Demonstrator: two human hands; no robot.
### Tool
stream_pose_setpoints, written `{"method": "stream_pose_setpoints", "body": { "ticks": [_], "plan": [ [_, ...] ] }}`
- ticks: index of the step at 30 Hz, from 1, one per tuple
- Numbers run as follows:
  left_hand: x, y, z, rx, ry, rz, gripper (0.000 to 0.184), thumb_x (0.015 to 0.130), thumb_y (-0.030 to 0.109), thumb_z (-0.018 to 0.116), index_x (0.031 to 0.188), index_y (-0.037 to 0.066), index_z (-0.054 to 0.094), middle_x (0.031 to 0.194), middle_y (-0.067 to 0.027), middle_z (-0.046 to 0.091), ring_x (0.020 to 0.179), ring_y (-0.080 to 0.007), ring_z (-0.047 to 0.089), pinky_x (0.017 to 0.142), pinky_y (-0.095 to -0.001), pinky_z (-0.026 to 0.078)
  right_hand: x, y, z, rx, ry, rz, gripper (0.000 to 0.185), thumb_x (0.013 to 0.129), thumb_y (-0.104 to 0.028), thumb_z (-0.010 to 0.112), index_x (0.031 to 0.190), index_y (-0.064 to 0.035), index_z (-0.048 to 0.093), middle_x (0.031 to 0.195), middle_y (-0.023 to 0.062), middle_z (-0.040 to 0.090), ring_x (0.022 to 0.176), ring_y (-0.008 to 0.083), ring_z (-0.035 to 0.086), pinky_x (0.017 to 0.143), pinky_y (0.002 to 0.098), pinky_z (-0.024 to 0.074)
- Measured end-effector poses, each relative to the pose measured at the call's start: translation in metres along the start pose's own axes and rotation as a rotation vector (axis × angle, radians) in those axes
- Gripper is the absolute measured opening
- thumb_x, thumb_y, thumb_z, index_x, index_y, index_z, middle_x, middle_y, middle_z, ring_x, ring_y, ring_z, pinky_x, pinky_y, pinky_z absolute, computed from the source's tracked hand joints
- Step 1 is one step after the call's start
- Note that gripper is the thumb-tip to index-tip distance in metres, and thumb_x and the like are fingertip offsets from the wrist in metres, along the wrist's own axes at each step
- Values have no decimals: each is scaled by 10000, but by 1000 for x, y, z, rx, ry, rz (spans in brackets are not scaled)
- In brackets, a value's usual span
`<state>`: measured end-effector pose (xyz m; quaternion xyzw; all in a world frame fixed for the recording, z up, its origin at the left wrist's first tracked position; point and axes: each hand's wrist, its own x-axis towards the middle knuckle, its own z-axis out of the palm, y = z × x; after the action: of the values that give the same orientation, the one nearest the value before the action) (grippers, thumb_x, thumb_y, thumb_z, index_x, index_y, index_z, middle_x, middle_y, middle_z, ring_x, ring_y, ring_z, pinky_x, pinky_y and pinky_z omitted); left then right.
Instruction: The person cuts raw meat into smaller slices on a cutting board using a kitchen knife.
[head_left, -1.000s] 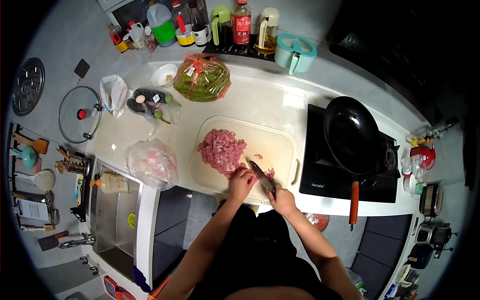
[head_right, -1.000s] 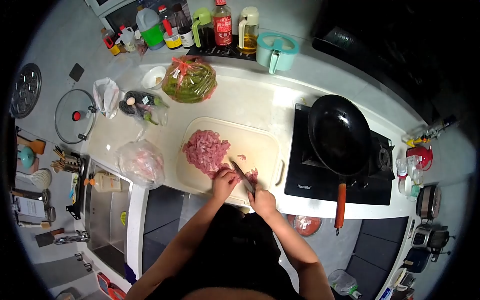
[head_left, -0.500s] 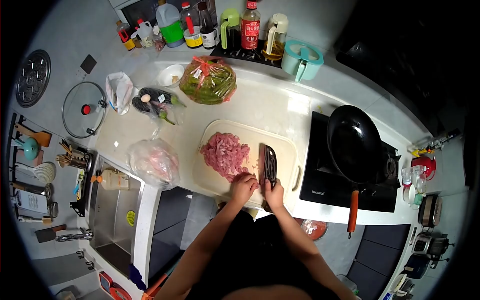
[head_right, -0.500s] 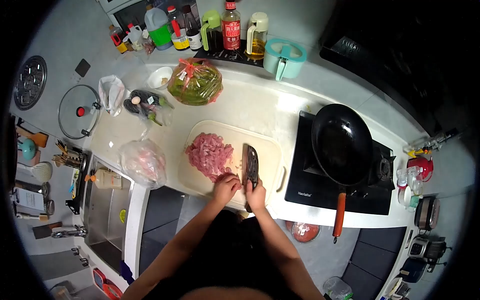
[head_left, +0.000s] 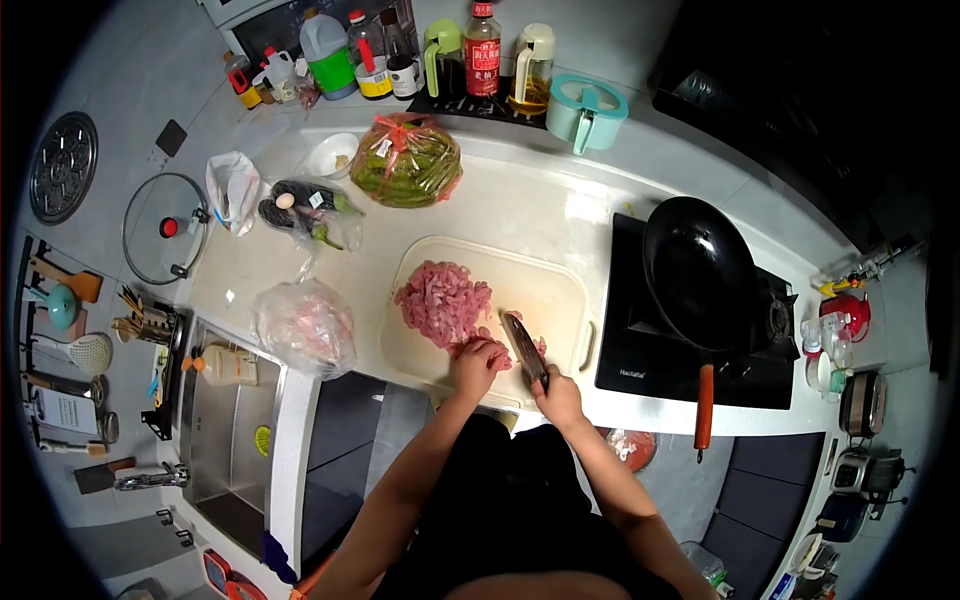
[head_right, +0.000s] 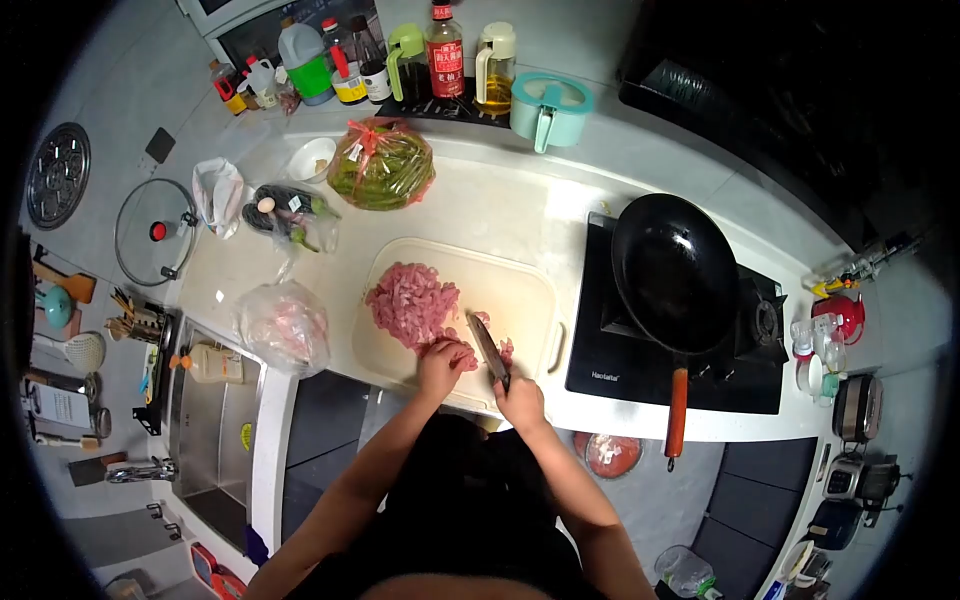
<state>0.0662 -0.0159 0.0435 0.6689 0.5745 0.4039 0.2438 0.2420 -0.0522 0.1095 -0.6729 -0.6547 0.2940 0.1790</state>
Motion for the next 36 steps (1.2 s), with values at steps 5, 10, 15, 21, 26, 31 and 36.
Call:
{"method": "stream_pose_setpoints", "body": {
  "ticks": [5, 10, 15, 21, 26, 31, 36],
  "plan": [
    [-3, -4, 2, 7, 16, -30, 91, 685, 91, 695, 746, 57, 635, 804, -73, 635, 744, -263, 608, 643, -362, 493, -6, -5, -5, -36, -39, -59, 308, 799, -224, 594, 936, 48, 543, 640, 243, 596, 623, 411, 605, 597, 462, 502],
    [-6, -7, 3, 36, 28, 76, 82, 665, 50, 681, 722, 55, 622, 790, -84, 624, 716, -266, 600, 640, -352, 491, -9, -15, -2, -124, -106, -48, 301, 806, -235, 576, 884, 50, 516, 634, 258, 593, 614, 418, 607, 595, 473, 509],
    [-4, -6, 7, 90, 26, 77, 70, 650, 48, 655, 688, 57, 597, 752, -74, 605, 728, -275, 577, 652, -369, 477, 9, -18, 18, -210, -158, -43, 339, 799, -225, 577, 948, 69, 497, 646, 258, 600, 615, 417, 612, 578, 476, 513],
    [-6, -12, 8, 112, 51, 159, 96, 654, 68, 666, 730, 60, 607, 814, -65, 622, 791, -272, 593, 690, -369, 482, 35, -13, 51, 102, 137, 76, 456, 811, -215, 565, 1116, 108, 462, 734, 294, 607, 689, 419, 620, 611, 456, 511],
    [-10, 7, -9, 141, -4, 214, 176, 687, 82, 667, 856, 117, 630, 908, -33, 612, 836, -257, 589, 723, -363, 480, 33, 28, 49, 345, 138, 221, 300, 832, -224, 573, 890, 71, 558, 656, 222, 617, 633, 381, 627, 587, 408, 497],
    [-5, 0, -1, 130, -43, 212, 171, 731, 77, 651, 886, 146, 631, 935, -24, 593, 868, -253, 579, 739, -370, 482, 25, 18, 9, 363, 120, 212, 247, 852, -205, 562, 817, 38, 536, 621, 175, 627, 562, 317, 633, 538, 380, 496],
    [14, 6, 19, 103, 13, 174, 144, 748, 97, 651, 885, 139, 631, 958, -15, 601, 892, -254, 579, 761, -370, 474, 19, 18, -2, 201, 171, 105, 261, 826, -207, 582, 821, 49, 534, 605, 222, 598, 564, 373, 612, 534, 420, 496]
  ]
}}
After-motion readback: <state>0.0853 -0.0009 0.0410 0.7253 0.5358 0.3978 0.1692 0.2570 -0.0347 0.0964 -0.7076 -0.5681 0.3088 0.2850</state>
